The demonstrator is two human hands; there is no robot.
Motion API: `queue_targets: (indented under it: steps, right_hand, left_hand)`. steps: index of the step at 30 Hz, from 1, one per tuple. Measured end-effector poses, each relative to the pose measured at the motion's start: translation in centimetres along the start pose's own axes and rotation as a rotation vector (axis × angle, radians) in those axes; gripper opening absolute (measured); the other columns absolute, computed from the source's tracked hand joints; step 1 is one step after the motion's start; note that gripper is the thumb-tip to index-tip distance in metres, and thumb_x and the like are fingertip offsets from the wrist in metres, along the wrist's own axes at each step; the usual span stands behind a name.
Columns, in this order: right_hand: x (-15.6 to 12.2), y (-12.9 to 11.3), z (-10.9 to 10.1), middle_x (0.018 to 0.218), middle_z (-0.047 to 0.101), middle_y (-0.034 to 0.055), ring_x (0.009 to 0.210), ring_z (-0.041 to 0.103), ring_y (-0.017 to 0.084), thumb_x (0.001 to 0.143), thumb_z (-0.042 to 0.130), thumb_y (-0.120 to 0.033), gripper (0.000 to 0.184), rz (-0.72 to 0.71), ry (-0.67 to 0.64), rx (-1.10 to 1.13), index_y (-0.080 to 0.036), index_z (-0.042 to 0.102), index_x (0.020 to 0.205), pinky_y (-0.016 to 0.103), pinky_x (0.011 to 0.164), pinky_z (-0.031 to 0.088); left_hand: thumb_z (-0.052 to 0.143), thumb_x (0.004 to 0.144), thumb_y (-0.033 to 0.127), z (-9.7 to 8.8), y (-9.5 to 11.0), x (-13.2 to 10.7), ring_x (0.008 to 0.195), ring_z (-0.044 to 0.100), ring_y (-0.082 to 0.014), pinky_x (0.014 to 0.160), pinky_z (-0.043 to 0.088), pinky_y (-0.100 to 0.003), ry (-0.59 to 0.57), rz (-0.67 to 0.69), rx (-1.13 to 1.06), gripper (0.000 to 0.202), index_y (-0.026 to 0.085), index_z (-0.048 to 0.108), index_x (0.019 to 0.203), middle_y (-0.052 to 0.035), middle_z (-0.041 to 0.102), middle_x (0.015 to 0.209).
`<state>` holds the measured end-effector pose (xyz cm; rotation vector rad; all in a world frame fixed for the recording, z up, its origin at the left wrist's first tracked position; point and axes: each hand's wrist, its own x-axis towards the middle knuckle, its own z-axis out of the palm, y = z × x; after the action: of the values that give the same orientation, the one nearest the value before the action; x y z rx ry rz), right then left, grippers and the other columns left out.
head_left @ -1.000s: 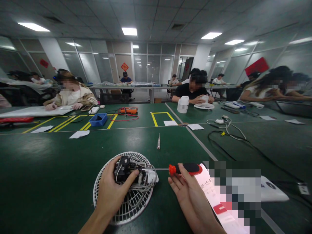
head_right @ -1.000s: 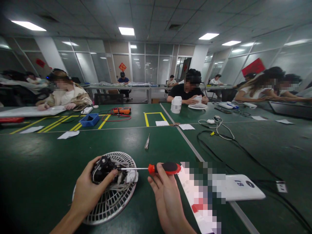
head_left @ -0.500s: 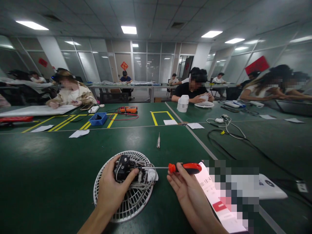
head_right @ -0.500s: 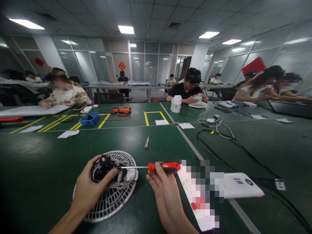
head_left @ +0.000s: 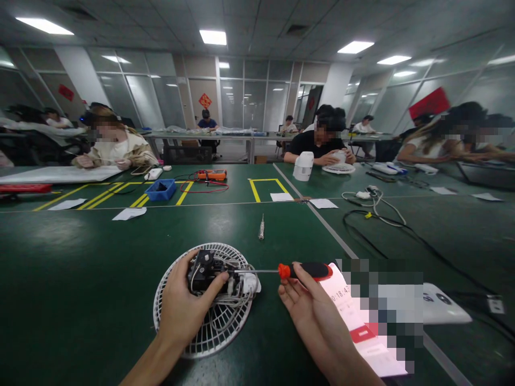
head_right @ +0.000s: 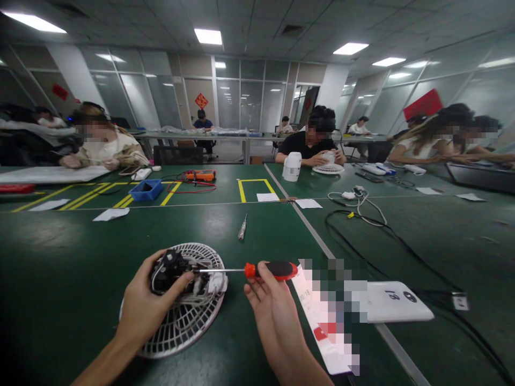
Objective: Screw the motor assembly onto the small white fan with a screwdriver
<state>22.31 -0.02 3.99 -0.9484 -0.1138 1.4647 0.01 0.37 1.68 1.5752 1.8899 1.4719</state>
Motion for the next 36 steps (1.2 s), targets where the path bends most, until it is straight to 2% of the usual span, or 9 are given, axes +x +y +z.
queue_targets:
  steps: [5,7,10,12,16,21,28,31,36]
  right_hand:
    - [-0.4,-0.7,0.34,0.093,0.075,0.0043,0.092,0.072,0.021,0.049,0.088,-0.008,0.041,-0.06,-0.015,0.068,-0.018,0.07,0.085,0.032,0.083,0.062]
    - [-0.49,-0.82,0.51,0.092,0.074,0.0033,0.092,0.072,0.021,0.05,0.084,-0.007,0.04,-0.047,-0.011,0.084,-0.019,0.07,0.086,0.035,0.085,0.061]
    - [-0.49,-0.68,0.6,0.087,0.072,0.0036,0.084,0.071,0.019,0.062,0.086,-0.022,0.03,-0.005,0.014,0.054,-0.02,0.069,0.087,0.033,0.074,0.062]
    - [-0.47,-0.48,0.55,0.084,0.072,0.0035,0.074,0.068,0.017,0.067,0.088,-0.027,0.03,0.001,0.037,0.014,-0.02,0.068,0.089,0.029,0.065,0.059]
    - [-0.56,-0.24,0.36,0.077,0.071,0.0008,0.063,0.062,0.013,0.056,0.092,-0.018,0.042,-0.045,0.031,0.011,-0.018,0.07,0.092,0.024,0.061,0.056]
    - [-0.5,-0.4,0.33,0.081,0.073,0.0013,0.069,0.064,0.014,0.042,0.09,-0.008,0.049,-0.1,-0.008,0.051,-0.018,0.071,0.087,0.025,0.067,0.059]
    - [-0.25,-0.06,0.38,0.076,0.072,0.0016,0.063,0.063,0.013,0.061,0.093,-0.03,0.035,-0.034,0.044,0.004,-0.02,0.069,0.084,0.024,0.058,0.056]
    - [-0.35,-0.08,0.16,0.083,0.074,0.0015,0.076,0.07,0.016,0.06,0.095,-0.027,0.039,-0.072,0.019,-0.011,-0.021,0.069,0.088,0.027,0.068,0.059]
    - [-0.7,-0.67,0.06,0.097,0.076,0.0012,0.1,0.073,0.023,0.051,0.091,-0.012,0.051,-0.144,-0.026,0.013,-0.023,0.07,0.096,0.039,0.089,0.06]
  left_hand:
    - [0.076,0.068,0.072,0.01,-0.44,-0.07,0.114,0.066,-0.0336,0.107,0.05,-0.057,-0.002,0.004,0.017,0.077,0.022,0.062,0.124,-0.0109,0.07,0.12]
    - [0.076,0.068,0.072,0.04,-0.6,-0.07,0.116,0.065,-0.0338,0.108,0.049,-0.057,-0.006,0.004,0.024,0.078,0.022,0.061,0.126,-0.0111,0.069,0.124]
    - [0.075,0.068,0.072,0.05,-0.61,-0.07,0.118,0.065,-0.034,0.109,0.049,-0.057,-0.002,0.003,0.026,0.078,0.022,0.061,0.127,-0.0114,0.069,0.125]
    - [0.075,0.068,0.072,0.03,-0.49,-0.08,0.117,0.065,-0.0342,0.108,0.049,-0.057,0.002,0.004,0.025,0.078,0.022,0.062,0.126,-0.0117,0.069,0.125]
    - [0.075,0.068,0.072,-0.05,-0.31,-0.14,0.117,0.065,-0.0342,0.108,0.049,-0.057,0.0,0.009,0.029,0.078,0.021,0.062,0.125,-0.0116,0.069,0.123]
    - [0.074,0.069,0.073,-0.04,-0.28,-0.12,0.117,0.064,-0.0342,0.109,0.048,-0.057,0.006,0.017,0.04,0.078,0.021,0.061,0.125,-0.0112,0.069,0.122]
    - [0.075,0.07,0.071,-0.09,-0.22,-0.12,0.113,0.066,-0.0328,0.107,0.05,-0.055,-0.007,0.026,0.029,0.075,0.021,0.061,0.124,-0.0103,0.07,0.119]
    - [0.075,0.07,0.071,-0.13,-0.14,-0.16,0.112,0.067,-0.0323,0.106,0.051,-0.055,-0.011,0.026,0.021,0.075,0.021,0.061,0.125,-0.0102,0.07,0.119]
    - [0.075,0.07,0.071,-0.12,-0.14,-0.1,0.115,0.066,-0.0325,0.108,0.05,-0.055,-0.011,0.019,0.018,0.075,0.022,0.061,0.126,-0.01,0.07,0.121]
